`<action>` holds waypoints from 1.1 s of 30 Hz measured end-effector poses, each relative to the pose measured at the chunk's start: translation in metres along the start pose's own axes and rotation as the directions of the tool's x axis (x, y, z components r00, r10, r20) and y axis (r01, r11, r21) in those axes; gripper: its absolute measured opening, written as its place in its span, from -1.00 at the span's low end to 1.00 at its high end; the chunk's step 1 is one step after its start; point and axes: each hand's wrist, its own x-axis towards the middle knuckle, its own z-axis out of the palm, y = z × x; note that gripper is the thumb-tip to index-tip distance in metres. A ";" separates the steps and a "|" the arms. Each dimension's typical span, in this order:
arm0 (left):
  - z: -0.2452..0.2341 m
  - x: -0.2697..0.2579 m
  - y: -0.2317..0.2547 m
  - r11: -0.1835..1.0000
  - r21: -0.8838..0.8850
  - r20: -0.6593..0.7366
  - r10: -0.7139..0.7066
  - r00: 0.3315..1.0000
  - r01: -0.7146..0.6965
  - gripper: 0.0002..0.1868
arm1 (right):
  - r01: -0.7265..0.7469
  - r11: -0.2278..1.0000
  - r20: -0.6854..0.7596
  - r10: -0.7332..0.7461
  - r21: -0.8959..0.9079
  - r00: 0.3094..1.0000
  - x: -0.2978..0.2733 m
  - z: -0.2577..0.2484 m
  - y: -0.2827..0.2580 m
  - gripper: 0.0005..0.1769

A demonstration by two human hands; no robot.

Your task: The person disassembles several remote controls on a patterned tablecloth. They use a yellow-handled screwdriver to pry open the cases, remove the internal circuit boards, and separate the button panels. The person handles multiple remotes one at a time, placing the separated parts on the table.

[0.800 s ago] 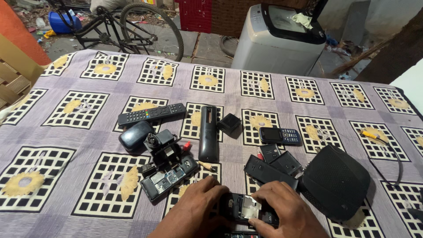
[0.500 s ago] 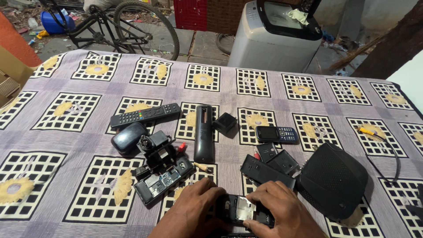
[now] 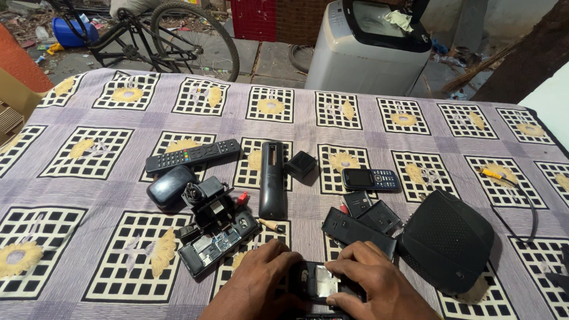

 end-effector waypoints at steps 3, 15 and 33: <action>0.000 0.000 -0.001 1.000 -0.005 -0.001 0.004 1.000 -0.004 -0.50 | 0.041 0.999 -0.016 -0.042 -0.022 0.999 0.000 0.002 0.001 -0.42; -0.006 -0.004 0.009 0.999 -0.045 0.033 -0.027 0.999 0.029 -0.45 | 0.118 0.990 -0.067 -0.113 0.078 0.991 0.002 0.002 0.007 -0.42; 0.001 -0.006 0.015 0.960 0.095 0.033 0.260 0.965 -0.262 -0.67 | 0.149 0.986 -0.078 -0.144 0.073 0.987 0.000 -0.004 0.001 -0.43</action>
